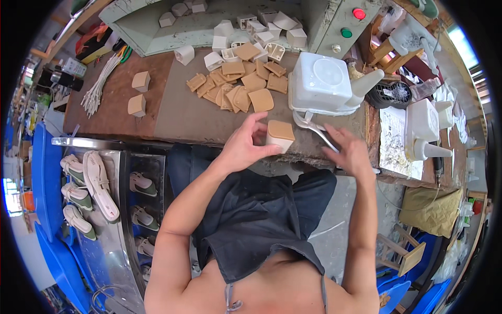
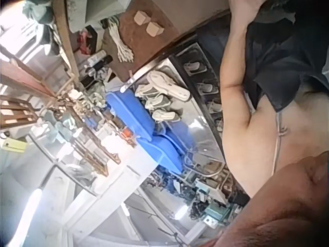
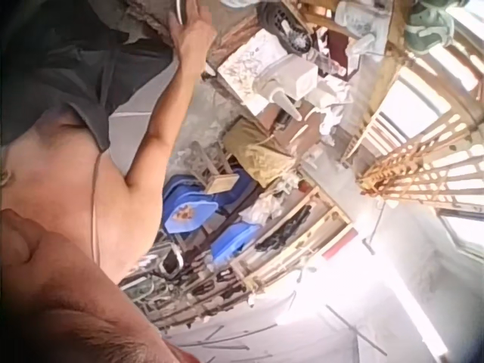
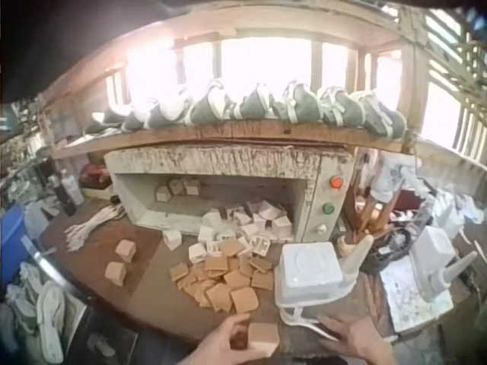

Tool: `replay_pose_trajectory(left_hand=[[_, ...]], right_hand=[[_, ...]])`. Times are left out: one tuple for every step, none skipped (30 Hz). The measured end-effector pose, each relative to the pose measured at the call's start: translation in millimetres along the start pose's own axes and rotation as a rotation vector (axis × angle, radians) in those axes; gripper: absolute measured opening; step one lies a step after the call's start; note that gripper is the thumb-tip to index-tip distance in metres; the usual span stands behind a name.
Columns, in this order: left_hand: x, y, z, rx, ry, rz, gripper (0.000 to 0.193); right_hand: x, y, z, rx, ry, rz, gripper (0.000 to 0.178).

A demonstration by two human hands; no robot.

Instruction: The person carries trays of heel blocks and heel tips to a workbench, places the heel blocks into a heating chamber, and pours liquid into a dispenser. The person then applies adhesive to the heel tips and attaches them to the heel blocks by hand and with pliers.

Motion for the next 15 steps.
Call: replay_pose_trajectory(left_hand=[[1.0, 6.1, -8.3, 0.044, -0.073, -0.264, 0.084], [2.2, 13.5, -16.9, 0.089, -0.148, -0.528, 0.084], [5.6, 22.1, -26.3, 0.094, -0.149, -0.524, 0.084], [10.0, 33.4, -34.4, 0.034, -0.129, -0.519, 0.085], [13.7, 43.9, -41.6, -0.027, -0.112, -0.514, 0.086], [17.3, 53.2, -48.8, -0.141, -0.045, -0.400, 0.084], [18.7, 54.8, -54.7, -0.136, -0.054, -0.396, 0.084], [22.6, 59.8, -57.7, -0.316, 0.023, -0.121, 0.082], [25.6, 65.7, -61.8, -0.492, 0.103, 0.158, 0.080], [31.5, 76.8, -65.6, -0.486, 0.075, 0.137, 0.078], [34.3, 82.5, -70.8, -0.490, 0.056, 0.139, 0.078], [38.0, 86.0, -76.8, -0.450, 0.055, 0.128, 0.076], [40.8, 87.1, -81.7, -0.408, 0.054, 0.116, 0.075], [42.3, 87.1, -85.7, -0.408, 0.017, 0.116, 0.071], [43.5, 87.5, -89.3, -0.407, 0.008, 0.117, 0.071]], right_hand=[[7.2, 6.3, 5.9, 0.158, 0.006, -0.122, 0.055], [9.2, 6.2, 5.8, 0.313, 0.013, -0.243, 0.052], [4.3, 2.3, 3.1, 0.313, 0.014, -0.237, 0.052], [-0.2, -3.3, -0.7, 0.205, 0.142, -0.051, 0.050], [-6.0, -10.7, -6.2, 0.094, 0.271, 0.136, 0.049], [-21.0, -21.8, -15.8, -0.213, 0.142, 0.922, 0.056], [-24.3, -45.7, -20.5, -0.179, -0.065, 1.302, 0.065], [-31.5, -69.5, -28.1, -0.118, -0.185, 1.589, 0.074], [-35.0, -90.7, -32.2, -0.094, -0.185, 1.595, 0.083], [-34.3, -105.6, -37.3, -0.072, -0.090, 1.443, 0.086], [-33.1, -113.8, -42.6, -0.053, 0.001, 1.288, 0.090], [-33.9, -115.9, -45.8, -0.055, 0.013, 1.296, 0.090], [-32.9, -119.1, -48.1, 0.085, 0.066, 1.173, 0.089], [-32.0, -122.4, -50.2, 0.219, 0.117, 1.043, 0.088], [-30.9, -124.6, -50.7, 0.212, 0.123, 1.047, 0.088]])
Point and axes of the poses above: each hand's wrist, its own z-axis towards the middle knuckle, its own x-axis out of the back of the hand, y = z × x, the point moved 2 cm from there along z, towards the middle knuckle, and after that the axes turned 12 degrees about z, right-handed, at the moved point
